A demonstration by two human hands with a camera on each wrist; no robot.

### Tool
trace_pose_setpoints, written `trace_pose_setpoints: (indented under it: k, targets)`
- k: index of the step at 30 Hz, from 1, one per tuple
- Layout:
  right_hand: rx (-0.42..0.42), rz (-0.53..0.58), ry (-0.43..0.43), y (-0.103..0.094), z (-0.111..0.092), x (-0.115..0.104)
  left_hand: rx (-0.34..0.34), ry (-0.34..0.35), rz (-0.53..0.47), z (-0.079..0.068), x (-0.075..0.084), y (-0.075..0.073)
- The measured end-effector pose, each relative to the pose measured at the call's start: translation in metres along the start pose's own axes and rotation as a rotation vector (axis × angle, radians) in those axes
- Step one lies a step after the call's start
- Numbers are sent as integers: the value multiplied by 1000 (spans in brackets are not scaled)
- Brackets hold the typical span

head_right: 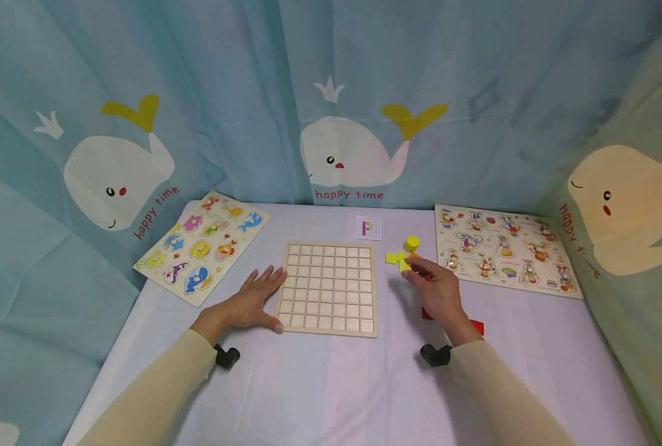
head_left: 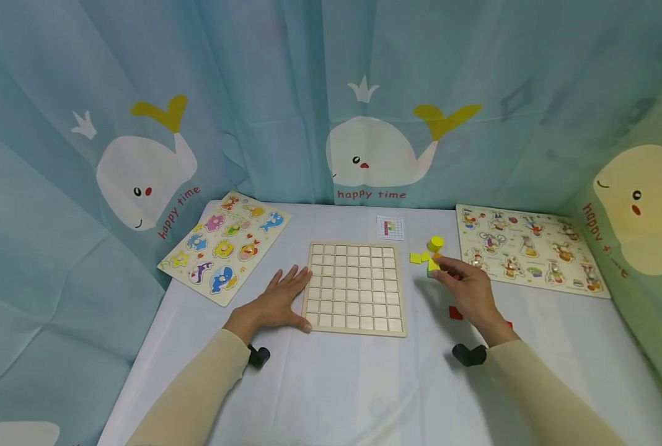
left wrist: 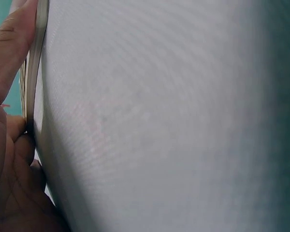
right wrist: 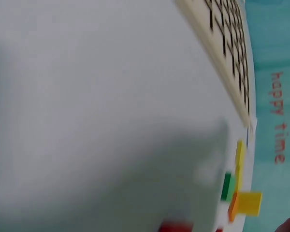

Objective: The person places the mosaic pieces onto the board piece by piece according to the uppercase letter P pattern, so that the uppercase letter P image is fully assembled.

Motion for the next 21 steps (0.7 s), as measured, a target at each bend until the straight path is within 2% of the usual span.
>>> trace_pose_setpoints:
  k: [7,16,21]
  targets:
    - [-20,75,-39,28,14,-29,1,0,2,0,0,0]
    - [-90,80,-33,70,23,-51,5,2,6,2,-1,1]
    - [-112,64,-76,84,30,-62,11,-3,8,0,-1,0]
Point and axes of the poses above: each hand's wrist, its own z-axis towards the middle knuckle, its own y-axis out of the palm, x = y × z, the point moved 10 cm from there along z, towards the middle knuckle, and after that the axes turned 9 degrees about -z, right-handed, at the moved point
